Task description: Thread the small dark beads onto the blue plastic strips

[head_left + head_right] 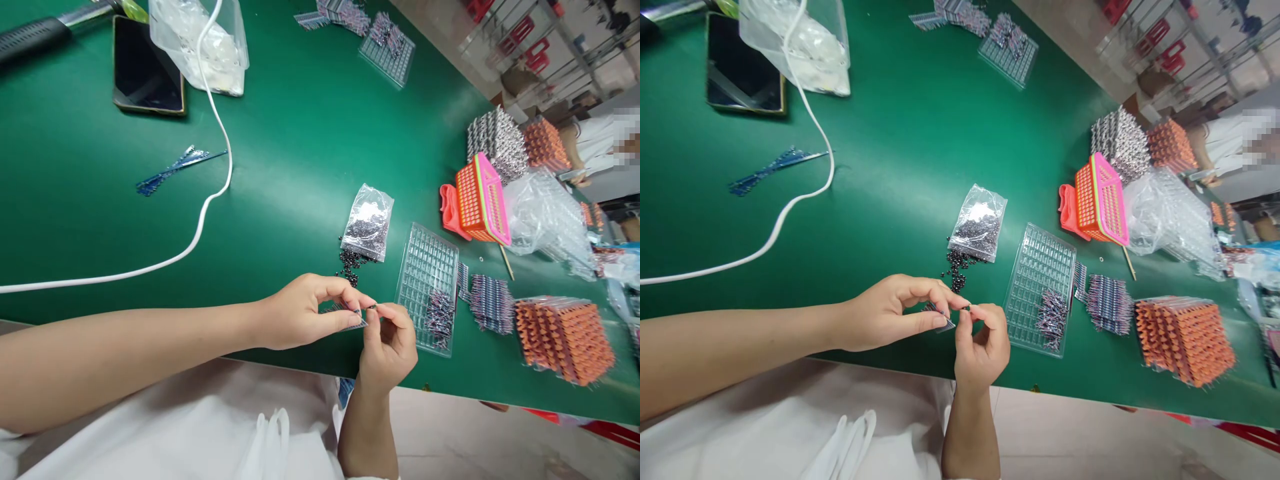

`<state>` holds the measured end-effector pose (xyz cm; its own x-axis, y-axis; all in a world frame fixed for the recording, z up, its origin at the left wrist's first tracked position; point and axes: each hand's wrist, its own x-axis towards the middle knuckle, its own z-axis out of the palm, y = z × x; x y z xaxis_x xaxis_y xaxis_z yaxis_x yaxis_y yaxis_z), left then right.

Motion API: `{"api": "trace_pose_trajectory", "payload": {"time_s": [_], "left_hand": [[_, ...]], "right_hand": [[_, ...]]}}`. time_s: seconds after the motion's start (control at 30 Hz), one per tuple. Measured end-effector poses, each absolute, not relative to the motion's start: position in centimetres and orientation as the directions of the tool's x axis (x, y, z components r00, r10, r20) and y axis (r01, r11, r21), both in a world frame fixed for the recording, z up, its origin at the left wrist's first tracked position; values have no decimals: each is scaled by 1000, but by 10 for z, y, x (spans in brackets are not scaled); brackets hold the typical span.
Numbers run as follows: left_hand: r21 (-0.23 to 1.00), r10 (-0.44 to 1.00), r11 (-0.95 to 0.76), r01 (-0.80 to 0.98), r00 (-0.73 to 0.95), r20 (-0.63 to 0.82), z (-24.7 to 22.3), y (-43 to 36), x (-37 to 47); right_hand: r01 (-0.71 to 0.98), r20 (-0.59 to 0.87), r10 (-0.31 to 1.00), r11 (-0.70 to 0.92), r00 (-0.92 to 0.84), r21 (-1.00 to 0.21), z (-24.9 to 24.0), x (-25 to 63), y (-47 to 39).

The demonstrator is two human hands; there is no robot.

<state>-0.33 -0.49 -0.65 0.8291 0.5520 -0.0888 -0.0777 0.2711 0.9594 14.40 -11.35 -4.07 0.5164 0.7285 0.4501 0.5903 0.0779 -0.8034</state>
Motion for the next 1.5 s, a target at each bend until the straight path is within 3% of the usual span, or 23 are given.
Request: {"api": "trace_pose_trajectory", "payload": {"time_s": [0.13,0.23,0.4,1.1,1.5], "left_hand": [[845,494,527,-88,841,-221,-8,-1,-1],[775,453,628,-68,842,-294,-10,3,0],[721,420,689,-76,852,-313,-12,5,1],[738,424,669,-89,861,-281,-11,5,-2],[815,438,575,-68,868,-237,-4,3,-3]], "right_hand": [[746,574,719,116,392,-655,-41,146,-114],[839,620,717,92,318,-537,-40,147,-115],[859,644,697,78,316,-505,-39,147,-117],[877,680,663,72,314,-475,-40,146,-118],[896,687,651,23,323,-444,-41,145,-118]]}}
